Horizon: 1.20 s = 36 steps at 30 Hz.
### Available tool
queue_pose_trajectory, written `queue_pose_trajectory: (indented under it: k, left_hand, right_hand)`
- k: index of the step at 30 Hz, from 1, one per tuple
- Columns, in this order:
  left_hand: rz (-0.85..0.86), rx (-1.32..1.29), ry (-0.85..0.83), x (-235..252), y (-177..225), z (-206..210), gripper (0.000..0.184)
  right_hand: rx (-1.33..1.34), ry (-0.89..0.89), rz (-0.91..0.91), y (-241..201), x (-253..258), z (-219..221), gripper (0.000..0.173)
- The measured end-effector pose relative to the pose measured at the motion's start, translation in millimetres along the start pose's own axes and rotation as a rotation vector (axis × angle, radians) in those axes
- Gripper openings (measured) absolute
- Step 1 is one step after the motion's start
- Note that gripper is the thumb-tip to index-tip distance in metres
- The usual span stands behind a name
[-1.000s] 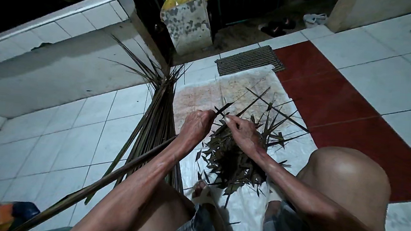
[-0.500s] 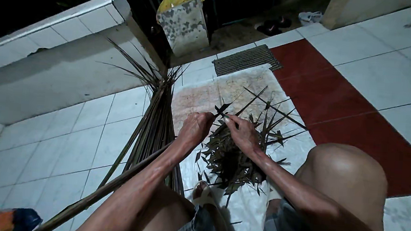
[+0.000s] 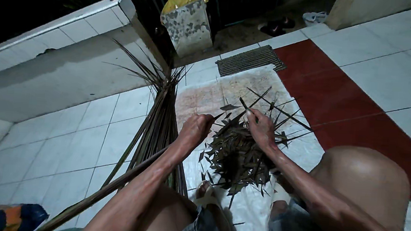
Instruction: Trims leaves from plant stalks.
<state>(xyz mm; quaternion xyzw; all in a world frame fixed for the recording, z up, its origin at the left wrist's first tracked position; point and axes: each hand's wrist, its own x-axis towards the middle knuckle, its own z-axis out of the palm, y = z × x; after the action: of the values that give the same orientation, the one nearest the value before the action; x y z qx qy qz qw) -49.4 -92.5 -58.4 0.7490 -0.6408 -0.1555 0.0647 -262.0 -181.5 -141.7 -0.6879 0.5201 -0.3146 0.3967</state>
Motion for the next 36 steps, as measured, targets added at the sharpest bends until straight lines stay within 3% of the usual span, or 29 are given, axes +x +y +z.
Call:
queue_pose_trajectory:
  k: [8,16,23,26,29,32,36]
  left_hand:
    - [0.03,0.269,0.044,-7,16,-3,0.022]
    - [0.058,0.313,0.074,-11,18,-1,0.021]
    - [0.08,0.331,0.046,-13,16,-2,0.018]
    - [0.051,0.179,0.021,-11,8,-5,0.023]
    - [0.02,-0.121,-0.055,-5,-8,-8,0.029]
    - [0.002,-0.397,-0.143,-4,-16,-12,0.032]
    - [-0.038,-0.547,-0.207,-4,-14,-15,0.033]
  right_hand:
    - [-0.016,-0.279,-0.065,-23,-17,7,0.038]
    - [-0.078,-0.215,-0.038,-27,-15,4,0.035]
    - [-0.078,-0.112,0.053,-1,8,0,0.038]
    - [-0.037,-0.018,0.097,13,14,-5,0.042]
    - [0.0,0.015,0.012,9,7,-2,0.04]
    - [0.068,-0.1,-0.072,0,-11,8,0.038]
    - [0.091,-0.228,-0.16,-6,-22,20,0.038]
